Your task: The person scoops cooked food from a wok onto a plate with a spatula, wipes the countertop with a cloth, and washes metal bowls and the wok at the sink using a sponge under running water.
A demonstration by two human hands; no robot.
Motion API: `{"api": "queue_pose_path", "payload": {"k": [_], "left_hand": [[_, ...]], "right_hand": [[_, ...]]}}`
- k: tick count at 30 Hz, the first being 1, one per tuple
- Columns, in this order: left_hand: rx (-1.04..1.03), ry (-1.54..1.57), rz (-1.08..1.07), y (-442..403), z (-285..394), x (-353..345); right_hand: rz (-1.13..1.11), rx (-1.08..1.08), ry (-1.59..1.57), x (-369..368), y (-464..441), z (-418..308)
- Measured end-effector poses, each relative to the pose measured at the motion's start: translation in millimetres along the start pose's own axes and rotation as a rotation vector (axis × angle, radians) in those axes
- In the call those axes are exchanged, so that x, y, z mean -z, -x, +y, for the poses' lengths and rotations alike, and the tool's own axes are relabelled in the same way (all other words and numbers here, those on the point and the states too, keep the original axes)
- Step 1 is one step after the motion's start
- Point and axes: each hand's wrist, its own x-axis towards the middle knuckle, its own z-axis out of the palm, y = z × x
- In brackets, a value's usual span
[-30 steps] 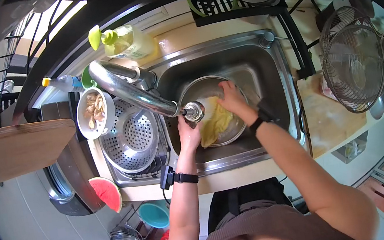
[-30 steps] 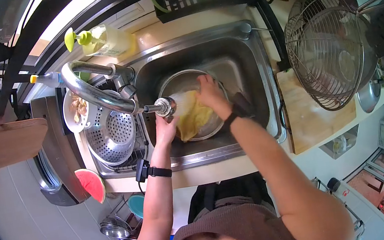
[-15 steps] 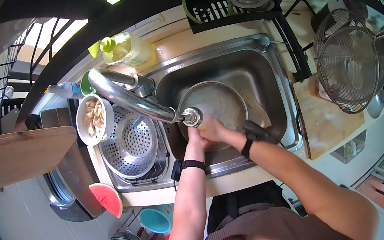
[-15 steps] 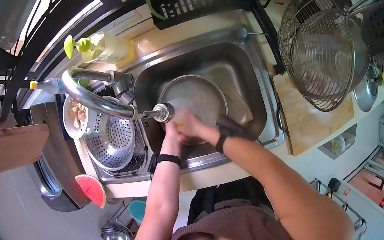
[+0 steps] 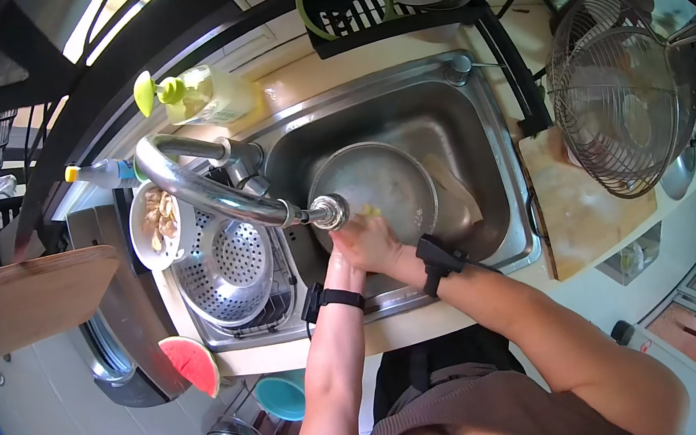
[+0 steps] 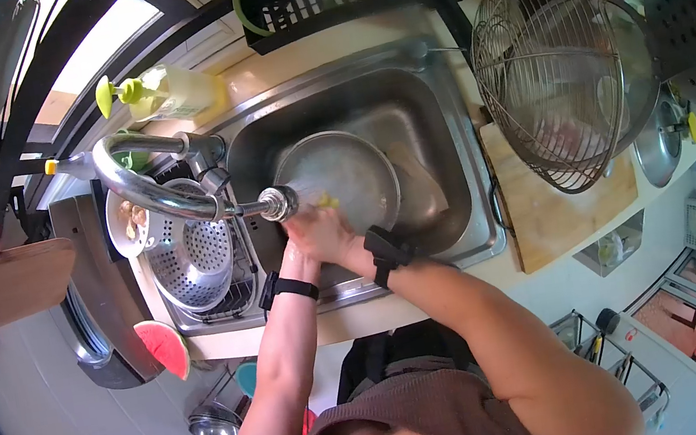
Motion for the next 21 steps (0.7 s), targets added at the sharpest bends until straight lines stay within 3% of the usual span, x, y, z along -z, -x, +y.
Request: {"api": "queue_pose_path", "payload": {"k": [2, 5, 6, 7, 8, 9, 10, 11, 12, 13, 14, 15, 16, 18, 20, 21], "left_hand": [[0.01, 0.016, 0.011, -7, -2, -3], [-0.075, -0.094, 0.035, 7, 1, -9], [-0.161, -0.316, 0.106, 26, 7, -27], [-0.341, -0.37, 0.12, 23, 9, -26], [-0.349, -0.368, 0.123, 22, 13, -21], [-0.328, -0.508, 0.269, 40, 21, -32], [-0.299, -0.649, 0.417, 51, 25, -35], [-0.266, -0.708, 0.353, 54, 29, -32], [-0.267, -0.707, 0.351, 48, 30, -26], [-0.099, -0.605, 0.3, 35, 29, -14], [0.067, -0.5, 0.248, 28, 27, -7], [0.066, -0.497, 0.247, 28, 25, -6], [0.093, -0.486, 0.221, 28, 24, -5], [0.12, -0.48, 0.193, 29, 21, -12], [0.137, -0.234, 0.435, 27, 16, -34], [0.143, -0.231, 0.431, 18, 16, -30]], "right_hand": [[-0.287, -0.211, 0.096, 16, -7, 17], [-0.15, -0.182, 0.189, -3, -2, 74], [-0.15, -0.176, 0.188, 1, -2, 91], [-0.225, -0.462, 0.124, 9, -3, 104], [-0.302, -0.748, 0.056, 11, -2, 114], [-0.31, -0.745, 0.05, 11, 3, 112], [-0.18, -0.598, 0.328, 11, 13, 105], [-0.026, -0.49, 0.625, 11, 21, 98], [-0.025, -0.447, 0.771, 1, 30, 92], [-0.21, -0.45, 0.723, -12, 42, 97], [-0.467, -0.432, 0.478, -23, 48, 117], [-0.608, -0.47, 0.209, -20, 43, 131], [-0.609, -0.469, 0.211, -4, 23, 117], [-0.351, -0.867, 0.067, 5, 2, 104], [-0.335, -0.847, -0.074, -2, -1, 89], [-0.436, -0.638, -0.078, -2, 0, 75]]}}
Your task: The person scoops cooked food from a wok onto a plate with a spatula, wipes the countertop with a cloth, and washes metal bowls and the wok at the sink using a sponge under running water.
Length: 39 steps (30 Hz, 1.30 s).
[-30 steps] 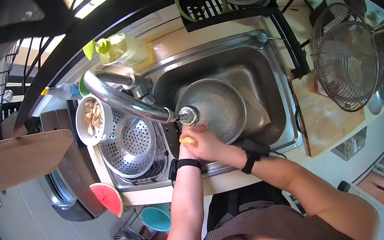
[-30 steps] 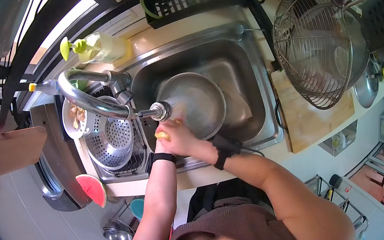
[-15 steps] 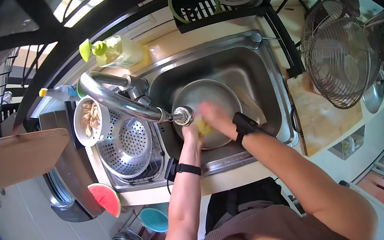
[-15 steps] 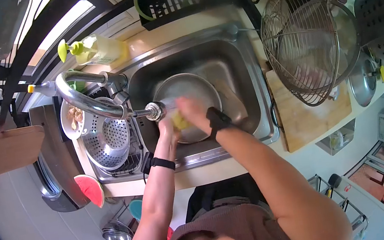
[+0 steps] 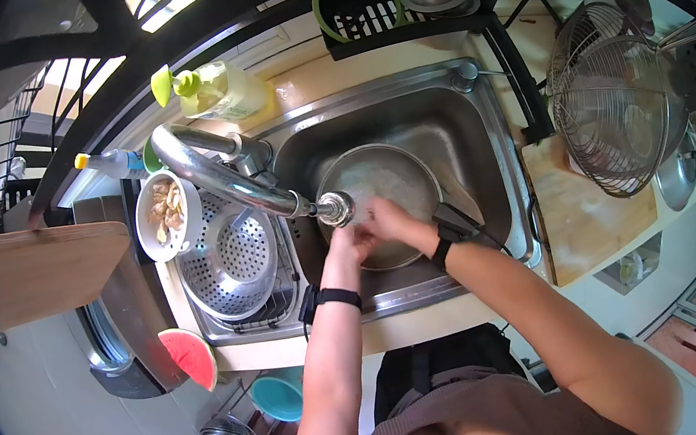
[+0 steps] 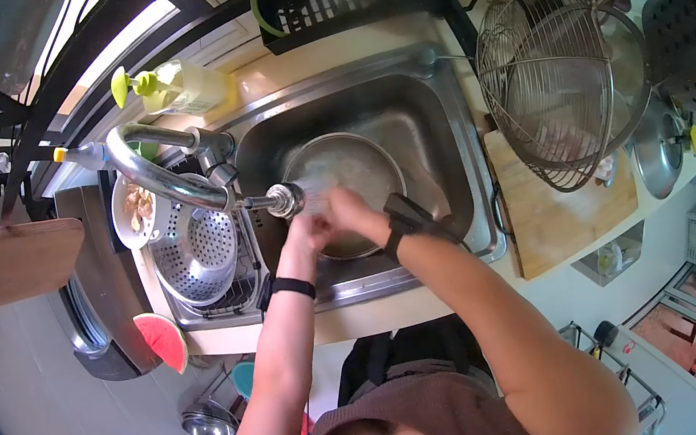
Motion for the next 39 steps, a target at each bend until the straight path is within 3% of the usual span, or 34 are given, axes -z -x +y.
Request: {"api": "queue_pose_path", "payload": {"k": [1, 2, 3, 5, 6, 7, 9, 11, 13, 15, 16, 17, 19, 21, 23, 24, 25, 27, 28, 30, 33, 35, 37, 38, 39], "left_hand": [[-0.031, 0.173, -0.182, -20, 3, 6], [-0.067, 0.345, -0.364, -35, 9, 11], [-0.07, 0.35, -0.366, -43, 14, 14], [-0.054, 0.307, -0.616, -55, 22, 22], [-0.026, 0.299, -0.476, -69, 24, 27], [-0.028, 0.298, -0.476, -52, 26, 20], [-0.065, 0.07, -0.494, -4, 29, 2], [-0.007, 0.053, -0.443, 45, 30, -11], [0.015, 0.028, -0.54, 51, 27, -14], [-0.022, 0.021, -0.638, 32, 17, -6], [-0.059, 0.019, -0.741, 30, 15, -5], [-0.061, 0.017, -0.743, 29, 12, -3], [0.174, 0.183, -0.914, 43, 6, -3], [0.197, 0.253, -0.79, 47, -7, -3], [-0.045, 0.179, -0.734, 44, -19, -2], [-0.048, 0.195, -0.568, 68, -17, -18], [-0.05, 0.194, -0.568, 58, -15, -12], [0.336, -0.061, -0.789, 46, -10, -5], [0.334, -0.062, -0.792, 48, -13, -7], [0.209, -0.263, -0.574, 54, -24, -13], [0.068, -0.423, -0.628, 32, -39, -7], [-0.019, -0.455, -0.555, 28, -51, -11], [-0.365, -0.625, -0.464, 20, -60, -12], [-0.366, -0.625, -0.464, 9, -67, -14], [-0.974, -0.788, -0.344, -14, -80, -13]], "right_hand": [[-0.097, 0.198, 0.071, 1, 9, -9], [-0.124, 0.244, 0.142, 9, 17, -21], [-0.127, 0.248, 0.146, 18, 20, -27], [-0.245, 0.43, -0.199, 39, 28, -30], [-0.401, 0.333, -0.357, 52, 24, -32], [-0.401, 0.334, -0.358, 58, 15, -34], [-0.197, 0.072, -0.637, 71, -4, -36], [-0.112, 0.107, -0.515, 66, -30, -21], [-0.028, 0.138, -0.395, 63, -35, -16], [-0.288, -0.106, -0.633, 59, -32, -13], [-0.359, -0.337, -0.791, 59, -23, -14], [-0.357, -0.334, -0.791, 57, -14, -16], [-0.707, -0.203, -1.355, 50, -1, -10], [-0.789, -0.138, -1.345, 48, -9, -3], [-0.814, -0.128, -1.272, 42, -18, 0], [-0.816, -0.124, -1.274, 43, -18, -8], [-0.795, -0.067, -1.133, 46, -16, -21], [-0.771, -0.014, -0.987, 50, -10, -33], [-0.717, -0.011, -0.865, 50, -7, -33], [-0.661, -0.006, -0.739, 49, -4, -34], [-0.591, -0.016, -0.512, 41, 0, -30], [-0.454, 0.026, -0.288, 33, 2, -22], [-0.351, 0.07, -0.227, 24, 5, -12], [-0.246, 0.115, -0.169, 20, 3, -7], [-0.246, 0.115, -0.169, 13, -3, 4]]}}
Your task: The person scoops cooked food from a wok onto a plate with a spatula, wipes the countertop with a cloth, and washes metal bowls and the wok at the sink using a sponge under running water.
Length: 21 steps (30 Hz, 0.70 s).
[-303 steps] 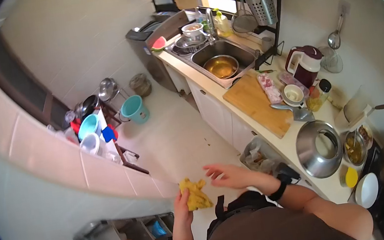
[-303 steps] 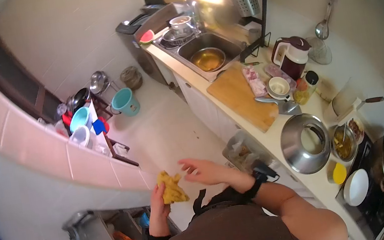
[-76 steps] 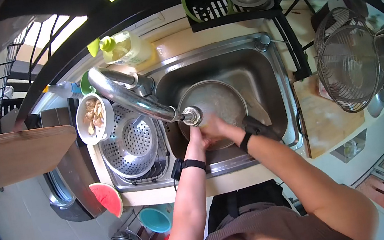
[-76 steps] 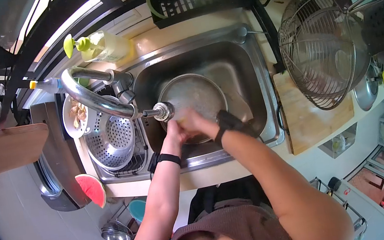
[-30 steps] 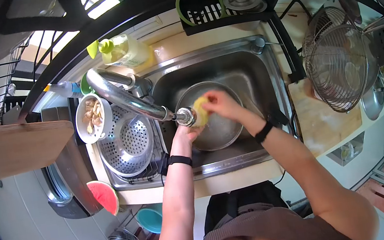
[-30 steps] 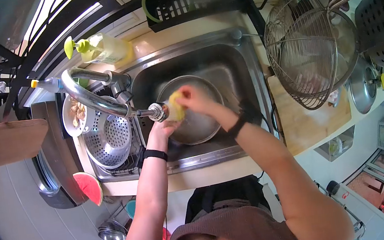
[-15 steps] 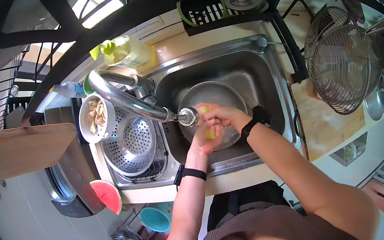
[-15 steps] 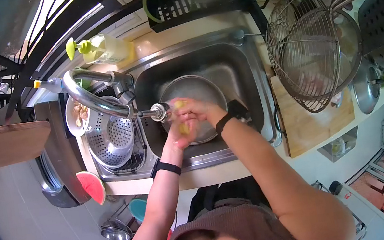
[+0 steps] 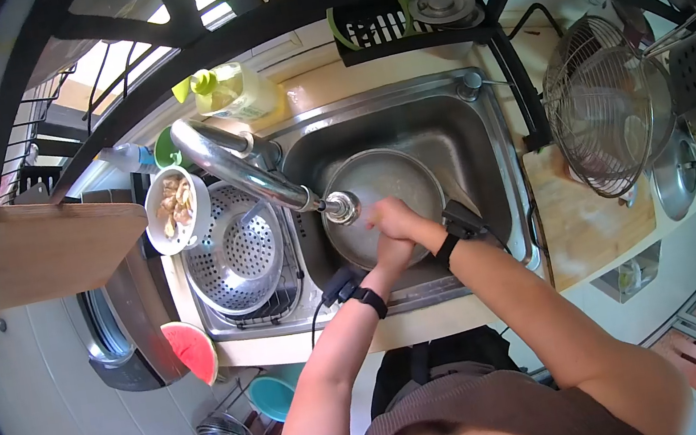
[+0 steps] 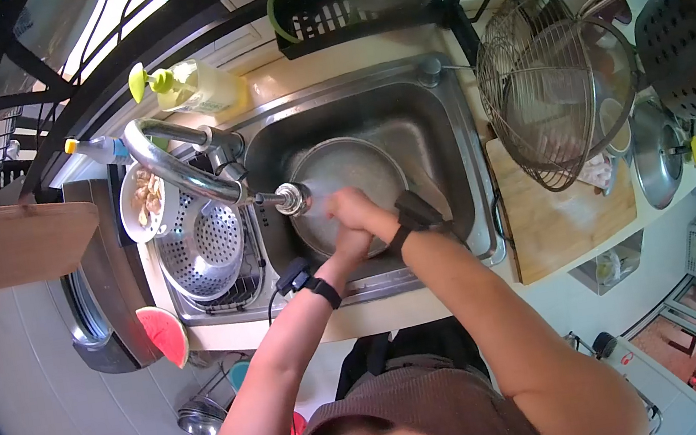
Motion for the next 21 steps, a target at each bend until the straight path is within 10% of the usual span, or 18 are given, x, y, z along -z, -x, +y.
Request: {"api": "queue_pose_path", "payload": {"k": [2, 4, 5, 8, 10, 12, 21], "left_hand": [[-0.48, -0.336, 0.218, 3, 2, -2], [0.024, -0.597, -0.188, 12, 61, 14], [0.005, -0.641, -0.044, 20, 71, 14], [-0.222, -0.657, -0.122, 28, 70, 63], [0.01, -0.46, -0.009, 22, 87, 110], [0.001, -0.265, 0.237, 13, 88, 147], [-0.216, -0.088, 0.488, -20, 145, 200]], "right_hand": [[0.17, -0.043, 0.454, -6, -10, 28], [0.345, -0.213, 0.139, -1, -8, 32], [0.506, -0.385, -0.181, 4, -3, 35], [1.191, -0.116, 0.371, 37, 14, 65], [1.324, -0.149, 0.748, 59, 38, 80], [0.394, -0.389, 0.435, 82, 69, 53], [0.591, -0.131, 0.467, 87, 110, -73]]}}
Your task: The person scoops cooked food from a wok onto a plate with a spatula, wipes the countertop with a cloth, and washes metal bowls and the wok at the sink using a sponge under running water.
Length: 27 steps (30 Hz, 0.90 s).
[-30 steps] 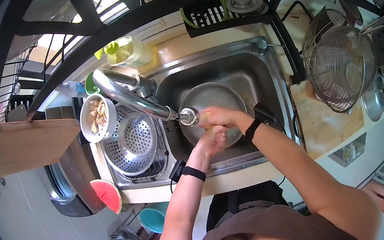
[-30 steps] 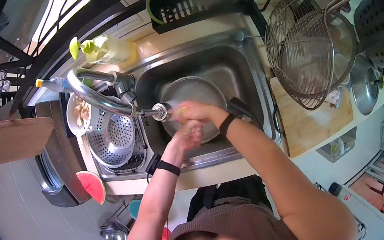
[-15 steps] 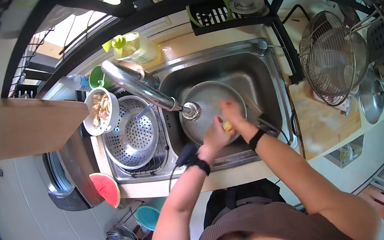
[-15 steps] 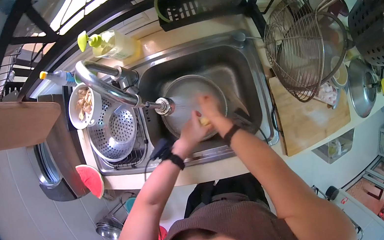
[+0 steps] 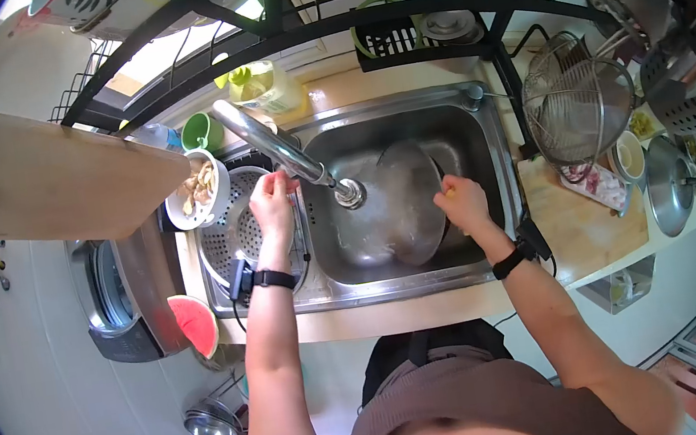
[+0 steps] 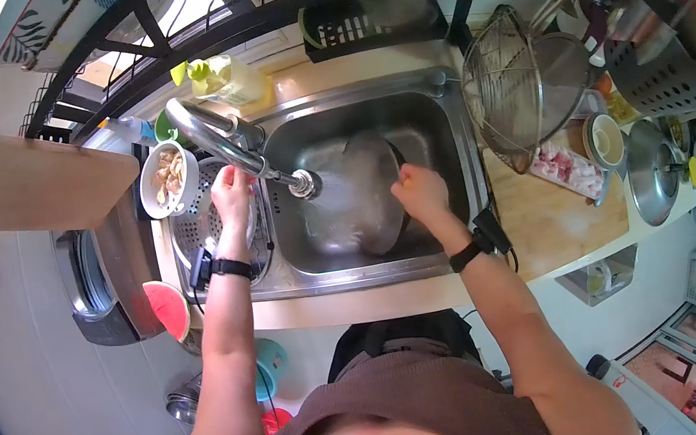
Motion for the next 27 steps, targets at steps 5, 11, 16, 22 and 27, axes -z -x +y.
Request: {"api": "queue_pose_path", "payload": {"k": [5, 11, 16, 22, 27], "left_hand": [[0.084, -0.106, 0.002, -19, 7, 10], [-0.025, -0.054, 0.001, 31, -7, 11], [-0.121, -0.106, -0.106, 100, -13, 32], [-0.174, -0.173, -0.259, 151, -25, 77], [-0.174, -0.21, -0.33, 169, -45, 104]], "right_hand": [[0.117, 0.257, 0.183, 28, 22, -29], [0.363, 0.553, 0.369, 67, 43, -40], [0.425, 0.554, 0.377, 95, 81, -55], [0.508, 0.583, 0.424, 107, 134, -73], [0.713, 0.521, 0.309, 98, 167, -94]]}}
